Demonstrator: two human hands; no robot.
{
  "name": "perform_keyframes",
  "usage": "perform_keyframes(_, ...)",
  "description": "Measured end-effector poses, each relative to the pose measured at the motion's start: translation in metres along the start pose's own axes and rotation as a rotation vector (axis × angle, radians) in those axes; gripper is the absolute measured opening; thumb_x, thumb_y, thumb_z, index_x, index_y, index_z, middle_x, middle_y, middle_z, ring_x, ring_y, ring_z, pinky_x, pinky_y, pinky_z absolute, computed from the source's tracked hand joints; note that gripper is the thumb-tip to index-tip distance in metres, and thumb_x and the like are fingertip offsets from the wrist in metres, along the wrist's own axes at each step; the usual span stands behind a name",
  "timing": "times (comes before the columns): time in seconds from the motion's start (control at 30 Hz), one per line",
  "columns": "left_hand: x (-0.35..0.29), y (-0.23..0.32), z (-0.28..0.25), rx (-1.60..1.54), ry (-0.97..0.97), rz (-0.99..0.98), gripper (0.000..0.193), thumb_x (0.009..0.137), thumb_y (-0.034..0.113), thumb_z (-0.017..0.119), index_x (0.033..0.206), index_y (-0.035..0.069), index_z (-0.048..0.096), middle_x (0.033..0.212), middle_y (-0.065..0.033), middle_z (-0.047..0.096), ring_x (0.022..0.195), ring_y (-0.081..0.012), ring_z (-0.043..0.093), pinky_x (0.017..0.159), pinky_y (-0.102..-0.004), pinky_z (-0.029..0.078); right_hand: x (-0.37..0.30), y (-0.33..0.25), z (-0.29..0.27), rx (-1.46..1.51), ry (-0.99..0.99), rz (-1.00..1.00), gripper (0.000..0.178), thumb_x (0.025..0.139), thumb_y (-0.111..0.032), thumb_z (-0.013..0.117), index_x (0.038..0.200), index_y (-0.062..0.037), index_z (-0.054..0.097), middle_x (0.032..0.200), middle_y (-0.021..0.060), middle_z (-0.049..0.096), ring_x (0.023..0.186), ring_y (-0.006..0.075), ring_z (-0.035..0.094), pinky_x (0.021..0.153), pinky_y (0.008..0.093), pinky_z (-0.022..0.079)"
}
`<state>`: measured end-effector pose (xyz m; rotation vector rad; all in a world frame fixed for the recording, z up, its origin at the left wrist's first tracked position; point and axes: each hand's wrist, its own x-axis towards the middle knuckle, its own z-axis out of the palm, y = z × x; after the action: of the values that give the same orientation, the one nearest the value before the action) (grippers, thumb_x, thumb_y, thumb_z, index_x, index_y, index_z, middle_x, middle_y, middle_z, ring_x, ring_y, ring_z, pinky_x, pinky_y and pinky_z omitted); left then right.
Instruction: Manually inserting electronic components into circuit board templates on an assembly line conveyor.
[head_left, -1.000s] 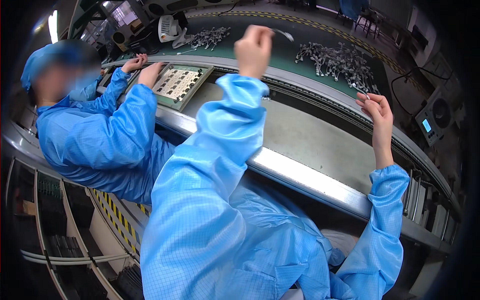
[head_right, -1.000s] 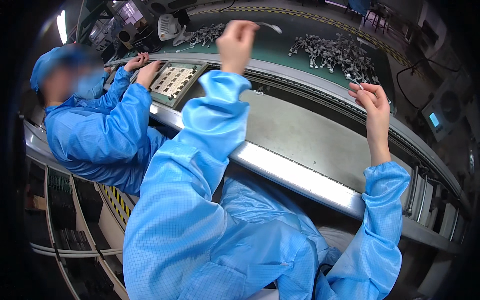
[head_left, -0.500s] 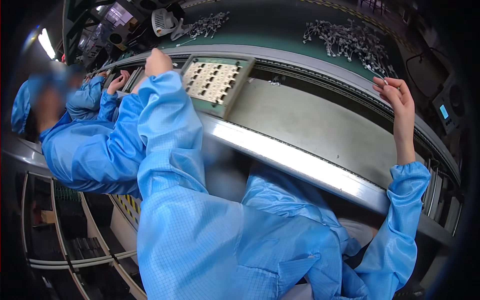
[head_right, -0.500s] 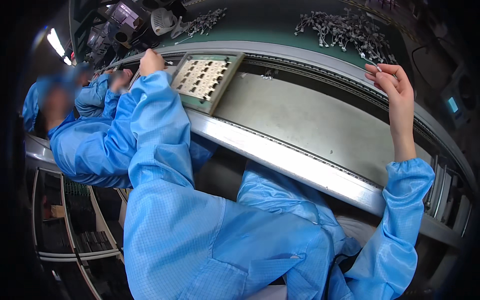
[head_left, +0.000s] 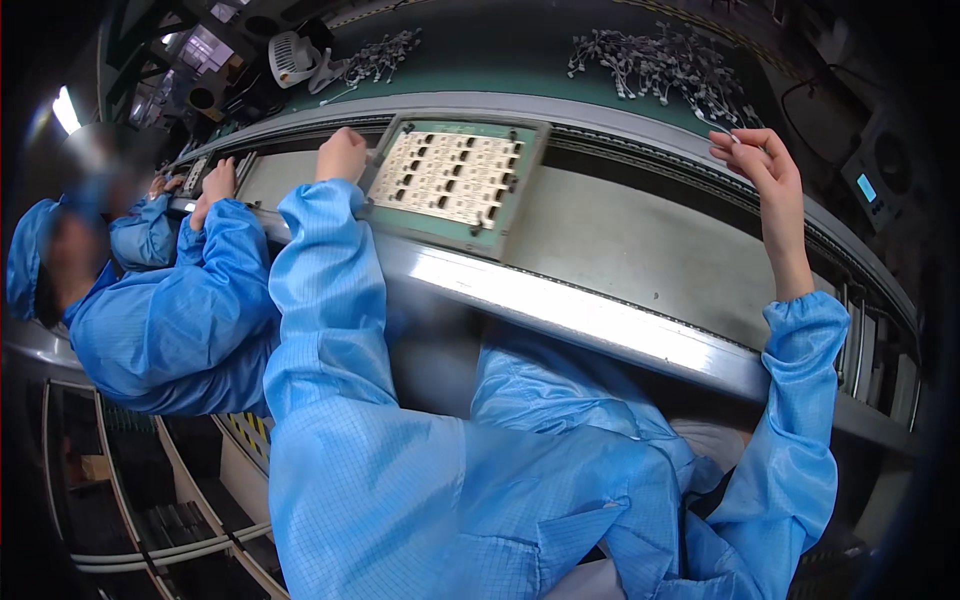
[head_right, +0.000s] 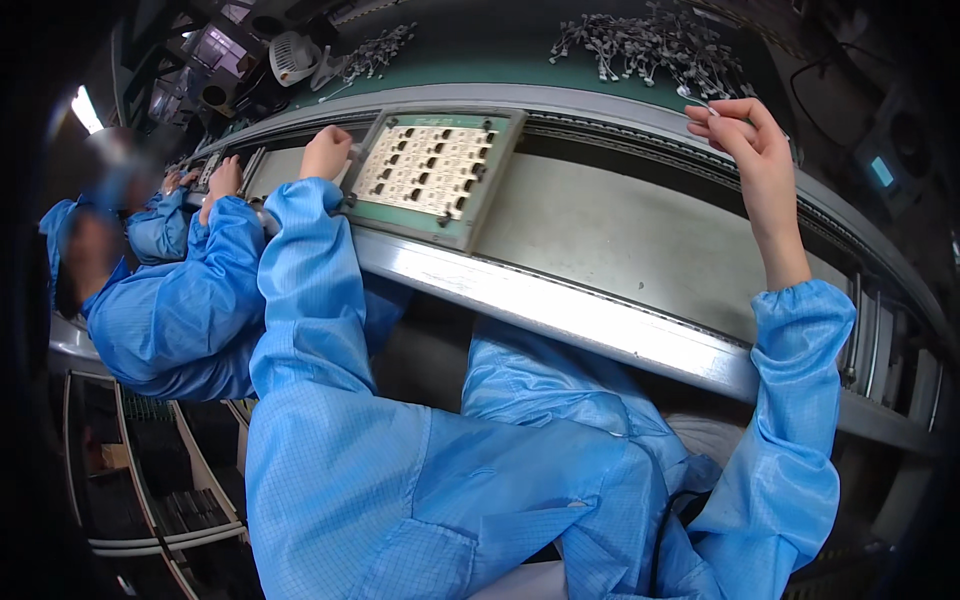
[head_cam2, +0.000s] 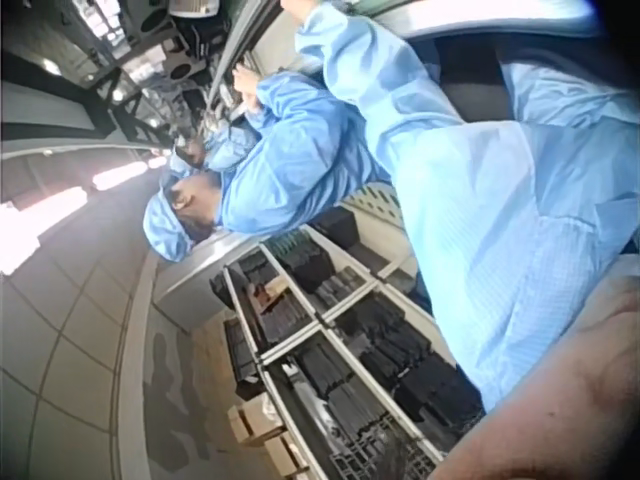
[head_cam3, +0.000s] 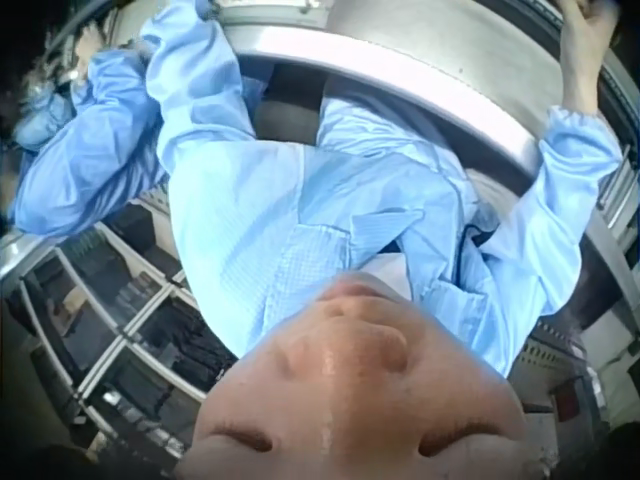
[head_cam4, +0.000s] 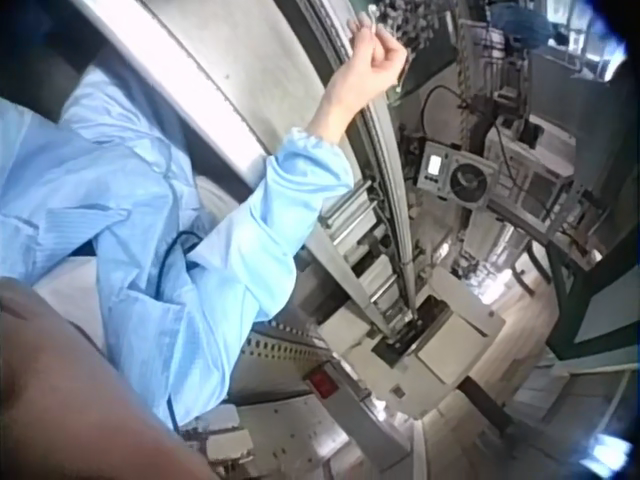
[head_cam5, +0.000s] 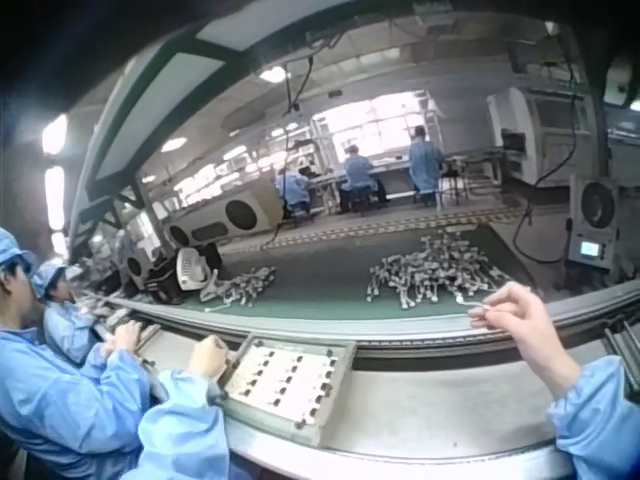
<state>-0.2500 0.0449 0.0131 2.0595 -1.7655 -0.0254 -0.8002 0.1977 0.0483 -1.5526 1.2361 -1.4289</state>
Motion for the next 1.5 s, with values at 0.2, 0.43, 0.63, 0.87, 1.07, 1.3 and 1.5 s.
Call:
perform_keyframes(0.2,-0.016,0.032,-0.039,-0.387,-0.281,0.366,0.013,0.092,0.012,0.057,0.095,0.001,0.064,0.083,-0.0163,0.072,0.081,-0.0309,0.073,0.076,-0.038,0.055,0.029,-0.036,0.134,0.007,-0.075,-0.099,0.019,0.102,-0.018,0.055,0.112,-0.001,0.056,0.122,0.0188,0.068,0.116,0.0216,0.065,0.105,0.0327,0.046)
perform_keyframes(0.43,0.013,0.054,-0.049,-0.361,0.194,0.646,0.007,0.096,0.015,0.058,0.096,0.008,0.059,0.081,-0.0051,0.073,0.081,-0.0294,0.069,0.071,-0.0381,0.05,0.04,-0.057,0.271,-0.622,-0.132,-0.172,0.011,0.099,-0.011,0.056,0.106,-0.0019,0.057,0.105,0.0149,0.072,0.102,0.0291,0.069,0.086,0.0359,0.053)
perform_keyframes(0.63,-0.004,0.072,-0.015,-0.426,0.249,0.991,0.003,0.089,0.012,0.064,0.092,0.013,0.063,0.075,-0.0045,0.068,0.08,-0.0251,0.066,0.083,-0.0421,0.041,0.049,-0.035,0.253,-1.003,-0.104,-0.365,0.009,0.091,-0.009,0.064,0.091,-0.0001,0.064,0.09,0.0104,0.064,0.079,0.0279,0.063,0.072,0.0372,0.05)
perform_keyframes(0.87,-0.009,0.069,-0.005,-0.378,0.088,0.972,0.006,0.081,0.013,0.069,0.084,0.013,0.074,0.097,0.0029,0.068,0.104,-0.0252,0.056,0.094,-0.0476,0.035,0.056,-0.037,0.266,-0.825,-0.166,-0.001,0.01,0.088,-0.01,0.069,0.092,-0.0006,0.067,0.089,0.0083,0.064,0.08,0.0184,0.062,0.076,0.0319,0.048)
perform_keyframes(1.07,-0.009,0.07,-0.003,-0.387,-0.045,0.912,0.007,0.079,0.014,0.071,0.083,0.014,0.077,0.1,0.0037,0.067,0.109,-0.0257,0.052,0.096,-0.0473,0.033,0.05,-0.044,0.262,-1.001,-0.232,-0.161,0.013,0.09,-0.015,0.067,0.099,-0.0063,0.072,0.09,0.0047,0.063,0.092,0.0213,0.057,0.091,0.0338,0.035)
perform_keyframes(1.3,-0.012,0.072,-0.013,-0.399,-0.15,0.859,0.007,0.082,0.017,0.072,0.085,0.014,0.077,0.101,0.0029,0.066,0.111,-0.0252,0.05,0.096,-0.0466,0.032,0.025,-0.072,0.261,-1.158,-0.345,-0.034,0.027,0.094,-0.011,0.057,0.117,-0.009,0.07,0.104,0.0069,0.061,0.105,0.0228,0.054,0.096,0.0362,0.036)
perform_keyframes(1.5,-0.011,0.062,-0.011,-0.387,-0.176,0.832,0.005,0.08,0.017,0.074,0.084,0.014,0.075,0.099,0.0028,0.066,0.109,-0.0254,0.05,0.096,-0.0469,0.031,-0.104,-0.168,0.228,-0.428,0.138,0.211,0.015,0.093,-0.006,0.052,0.103,0.0027,0.061,0.107,0.0107,0.059,0.105,0.0177,0.058,0.088,0.0298,0.045)
